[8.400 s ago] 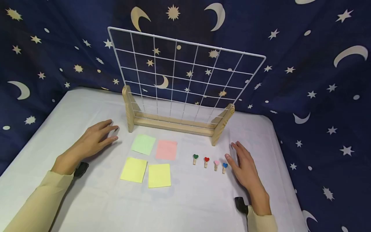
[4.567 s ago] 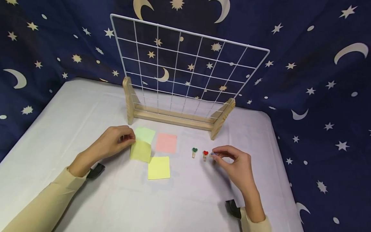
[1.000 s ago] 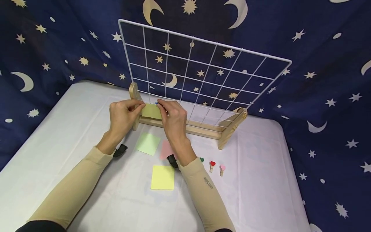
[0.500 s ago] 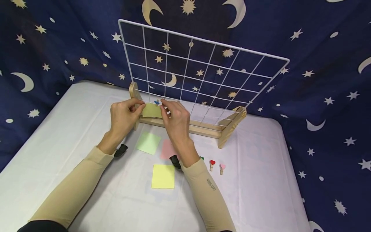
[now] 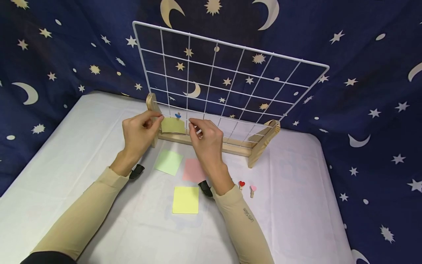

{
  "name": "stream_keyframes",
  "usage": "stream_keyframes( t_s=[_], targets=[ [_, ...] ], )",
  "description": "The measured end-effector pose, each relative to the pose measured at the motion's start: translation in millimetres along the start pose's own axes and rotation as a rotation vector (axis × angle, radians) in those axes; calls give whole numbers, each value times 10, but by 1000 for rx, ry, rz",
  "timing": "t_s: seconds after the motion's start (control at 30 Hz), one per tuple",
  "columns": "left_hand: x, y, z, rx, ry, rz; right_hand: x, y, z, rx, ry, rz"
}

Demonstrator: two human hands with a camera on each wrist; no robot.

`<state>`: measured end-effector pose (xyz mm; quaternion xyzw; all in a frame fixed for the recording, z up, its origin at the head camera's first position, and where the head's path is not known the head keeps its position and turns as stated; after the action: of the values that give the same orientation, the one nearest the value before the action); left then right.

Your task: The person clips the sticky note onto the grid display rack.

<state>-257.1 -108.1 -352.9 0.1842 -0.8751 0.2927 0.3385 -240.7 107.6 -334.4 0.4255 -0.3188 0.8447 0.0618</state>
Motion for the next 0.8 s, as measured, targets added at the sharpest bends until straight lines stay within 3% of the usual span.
stream_keyframes(
  t_s=[0.13, 0.23, 0.63, 0.8],
  targets=[
    [-15, -47, -36, -66, 47, -48, -74, -143, -39, -7, 14, 8],
    [-47, -40, -29, -87, 58, -39, -160, -239, -97, -28, 28, 18],
    [-350, 214, -71, -84, 55, 200, -494, -587, -313, -104, 67, 72],
    [-480, 299, -119, -69, 52, 259, -644, -787, -415, -144, 95, 90]
  ],
)
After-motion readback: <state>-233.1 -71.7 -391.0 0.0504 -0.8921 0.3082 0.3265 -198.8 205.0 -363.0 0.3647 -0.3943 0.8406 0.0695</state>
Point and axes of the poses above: each hand's wrist, its own x-axis towards the middle knuckle, its own y-axis out of the palm, z = x × y, the point moved 8 cm from there along x, towards the middle knuckle, and after that the axes turned 6 degrees about -y, right-handed, at the moved point
